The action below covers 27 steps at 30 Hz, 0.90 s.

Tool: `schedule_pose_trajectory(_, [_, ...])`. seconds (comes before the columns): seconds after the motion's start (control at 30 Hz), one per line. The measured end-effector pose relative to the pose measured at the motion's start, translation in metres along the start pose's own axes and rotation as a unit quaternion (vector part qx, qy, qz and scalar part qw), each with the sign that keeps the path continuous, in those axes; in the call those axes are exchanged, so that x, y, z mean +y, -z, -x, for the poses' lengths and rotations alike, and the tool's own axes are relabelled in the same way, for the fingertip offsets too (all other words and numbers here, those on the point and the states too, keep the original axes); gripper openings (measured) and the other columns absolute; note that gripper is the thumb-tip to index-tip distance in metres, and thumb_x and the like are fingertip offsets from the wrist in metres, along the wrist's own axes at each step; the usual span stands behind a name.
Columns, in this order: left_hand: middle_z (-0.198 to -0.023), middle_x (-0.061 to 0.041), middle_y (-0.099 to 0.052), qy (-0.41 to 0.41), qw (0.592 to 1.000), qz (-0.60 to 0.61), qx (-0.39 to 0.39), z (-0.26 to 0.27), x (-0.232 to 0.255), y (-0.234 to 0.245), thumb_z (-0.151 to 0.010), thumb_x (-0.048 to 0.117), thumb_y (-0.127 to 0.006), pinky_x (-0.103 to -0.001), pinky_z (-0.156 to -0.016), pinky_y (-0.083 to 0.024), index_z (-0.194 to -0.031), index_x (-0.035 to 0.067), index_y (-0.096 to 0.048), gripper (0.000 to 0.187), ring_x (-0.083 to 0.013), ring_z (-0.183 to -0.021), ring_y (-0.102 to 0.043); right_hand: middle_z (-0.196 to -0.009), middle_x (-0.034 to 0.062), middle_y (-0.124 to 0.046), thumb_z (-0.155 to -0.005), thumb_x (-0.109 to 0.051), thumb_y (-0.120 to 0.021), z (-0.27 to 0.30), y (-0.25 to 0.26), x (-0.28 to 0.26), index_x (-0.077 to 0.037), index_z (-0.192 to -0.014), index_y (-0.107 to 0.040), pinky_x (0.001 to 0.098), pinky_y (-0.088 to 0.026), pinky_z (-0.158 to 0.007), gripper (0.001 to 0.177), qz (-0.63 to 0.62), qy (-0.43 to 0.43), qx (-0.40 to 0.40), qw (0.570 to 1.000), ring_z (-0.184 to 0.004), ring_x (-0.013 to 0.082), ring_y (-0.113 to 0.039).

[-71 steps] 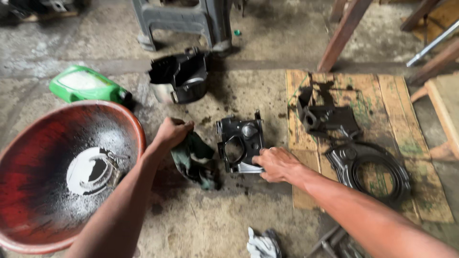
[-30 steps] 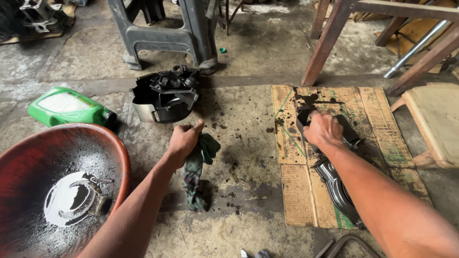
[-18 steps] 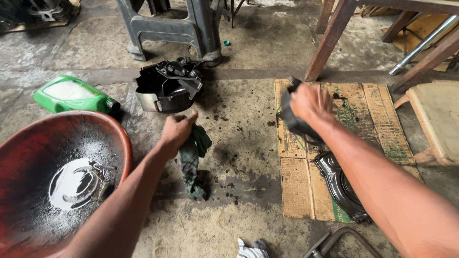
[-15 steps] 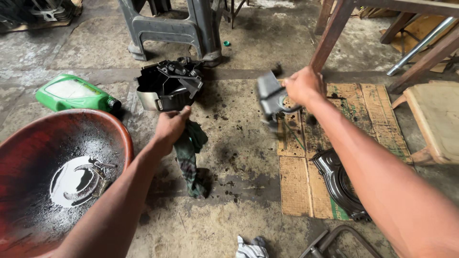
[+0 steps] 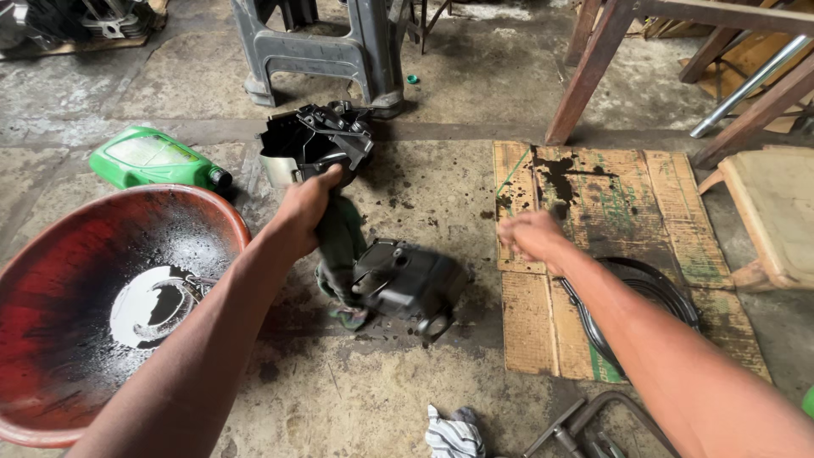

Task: The person wipes and cleans various black plastic and metal engine or transmission housing components with a cloth while sitting on the floor.

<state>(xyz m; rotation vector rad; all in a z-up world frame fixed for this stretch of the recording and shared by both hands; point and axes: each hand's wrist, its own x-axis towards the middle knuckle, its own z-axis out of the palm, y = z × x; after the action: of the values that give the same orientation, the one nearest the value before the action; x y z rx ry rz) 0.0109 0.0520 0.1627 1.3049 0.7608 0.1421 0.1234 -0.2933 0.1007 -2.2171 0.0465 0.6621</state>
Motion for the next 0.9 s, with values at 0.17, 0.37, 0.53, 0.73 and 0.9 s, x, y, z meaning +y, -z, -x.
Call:
schedule_pose_trajectory(0.17, [-0.085,-0.009,-0.065,0.085,0.982,0.097,-0.141,0.019,0.021,-0.061,-0.093,0.030,-0.065,-0.040,-0.067,-0.061,-0.107,0.001,-0.059,0.033,-0.0212,-0.069,-0.066,-0.108,0.0120,-0.072,-0.086,-0.057,-0.062,0.042,-0.034,-0.067,-0.016,-0.139,-0.053,0.0396,-0.061,-0.075,0.068,-0.279,0.003,-0.256,0.926,-0.092,0.0243,-0.067])
schedule_pose_trajectory(0.37, [-0.081,-0.011,-0.071,-0.159,0.969,-0.122,-0.143,0.040,0.046,-0.089,-0.081,0.011,-0.070,-0.036,-0.062,-0.057,-0.093,-0.005,-0.072,0.021,-0.0196,-0.068,-0.066,-0.102,0.0172,-0.070,-0.092,-0.045,-0.050,0.062,-0.058,-0.116,-0.001,-0.124,-0.049,0.0465,-0.065,-0.075,0.054,-0.389,0.082,-0.397,0.827,-0.089,0.0284,-0.073])
schedule_pose_trajectory(0.53, [-0.092,-0.012,-0.076,-0.247,0.924,-0.293,-0.011,0.038,0.059,-0.048,-0.086,0.039,-0.074,-0.034,-0.076,-0.057,-0.103,0.001,-0.074,0.042,-0.0191,-0.080,-0.072,-0.110,0.0185,-0.071,-0.103,-0.015,-0.051,0.050,-0.069,-0.134,0.005,-0.123,-0.054,0.0424,-0.063,-0.088,0.029,-0.395,0.114,-0.322,0.853,-0.097,0.0257,-0.072])
schedule_pose_trajectory(0.73, [-0.103,0.001,-0.067,0.055,0.962,-0.190,-0.186,0.012,0.006,0.012,-0.096,0.072,-0.056,-0.049,-0.077,-0.055,-0.128,0.019,-0.066,0.063,-0.0150,-0.092,-0.062,-0.100,0.0163,-0.072,-0.088,-0.007,-0.074,0.050,-0.088,-0.152,0.003,-0.104,-0.069,0.0379,-0.067,-0.077,0.020,-0.339,0.126,-0.213,0.908,-0.085,0.0232,-0.074])
schedule_pose_trajectory(0.9, [-0.090,-0.014,-0.079,-0.088,0.933,-0.336,-0.099,-0.009,0.000,0.037,-0.075,0.037,-0.081,-0.040,-0.070,-0.062,-0.101,-0.002,-0.076,0.047,-0.0265,-0.077,-0.075,-0.110,0.0201,-0.076,-0.073,-0.001,-0.078,0.036,-0.119,-0.125,-0.001,-0.119,-0.072,0.0303,-0.063,-0.062,0.047,-0.255,0.103,-0.170,0.946,-0.085,0.0265,-0.070])
